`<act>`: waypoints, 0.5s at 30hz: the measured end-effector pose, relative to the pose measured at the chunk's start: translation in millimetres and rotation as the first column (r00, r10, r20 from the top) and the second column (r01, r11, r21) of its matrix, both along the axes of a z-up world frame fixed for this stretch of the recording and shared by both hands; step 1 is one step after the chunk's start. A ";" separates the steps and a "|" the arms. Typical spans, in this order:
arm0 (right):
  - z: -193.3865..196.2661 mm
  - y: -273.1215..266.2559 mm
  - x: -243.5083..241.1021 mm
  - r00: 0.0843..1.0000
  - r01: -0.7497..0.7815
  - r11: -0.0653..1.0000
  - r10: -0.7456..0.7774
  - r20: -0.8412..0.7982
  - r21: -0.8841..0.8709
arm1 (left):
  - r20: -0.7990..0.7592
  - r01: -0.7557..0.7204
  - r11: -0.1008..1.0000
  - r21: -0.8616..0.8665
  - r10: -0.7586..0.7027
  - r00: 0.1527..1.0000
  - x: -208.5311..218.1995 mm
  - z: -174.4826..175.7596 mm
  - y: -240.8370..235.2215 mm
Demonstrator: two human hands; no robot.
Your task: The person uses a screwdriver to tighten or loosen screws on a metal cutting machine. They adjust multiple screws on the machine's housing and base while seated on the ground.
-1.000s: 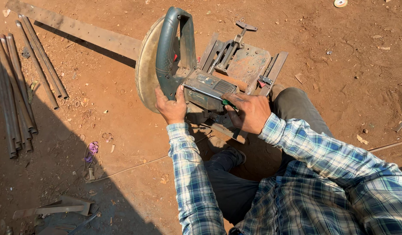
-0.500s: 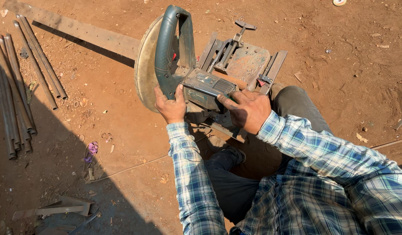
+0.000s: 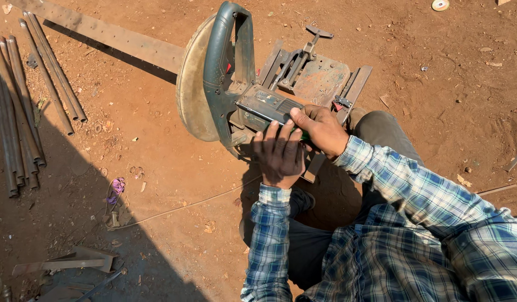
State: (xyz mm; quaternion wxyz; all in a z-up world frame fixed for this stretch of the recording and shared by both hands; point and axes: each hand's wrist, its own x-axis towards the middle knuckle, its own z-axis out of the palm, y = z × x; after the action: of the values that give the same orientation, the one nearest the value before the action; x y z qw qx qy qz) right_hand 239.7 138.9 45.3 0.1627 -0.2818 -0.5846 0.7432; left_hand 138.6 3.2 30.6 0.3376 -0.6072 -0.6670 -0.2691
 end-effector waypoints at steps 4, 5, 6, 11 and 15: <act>1.1 -1.0 0.3 0.964 0.207 0.946 -0.154 -0.216 0.250 | -0.071 0.136 0.986 -0.101 -0.143 0.987 4.0 22.7 3.6; -0.5 -2.2 0.1 0.957 0.261 0.905 -0.196 -0.216 0.336 | -0.119 0.171 0.980 -0.105 -0.183 0.976 -0.3 28.8 5.3; -1.0 -1.8 -0.4 0.944 0.317 0.851 -0.241 -0.223 0.420 | -0.145 0.208 0.971 -0.121 -0.225 0.964 -4.5 34.8 9.1; 0.1 -11.3 9.6 0.865 0.324 0.943 -0.261 -0.429 0.078 | -0.191 0.272 0.936 -0.222 -0.315 0.930 -14.1 49.7 18.1; 11.1 -13.3 46.1 0.901 0.379 0.628 -0.083 -0.426 0.679 | -0.152 0.273 0.933 -0.235 -0.313 0.938 -17.1 63.3 19.8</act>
State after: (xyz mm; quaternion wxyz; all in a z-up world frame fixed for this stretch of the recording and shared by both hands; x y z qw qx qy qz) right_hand 285.8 125.6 56.4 0.4622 -0.1246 -0.7560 0.4466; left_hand 121.5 22.9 93.9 0.2885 -0.7549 -0.5587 -0.1864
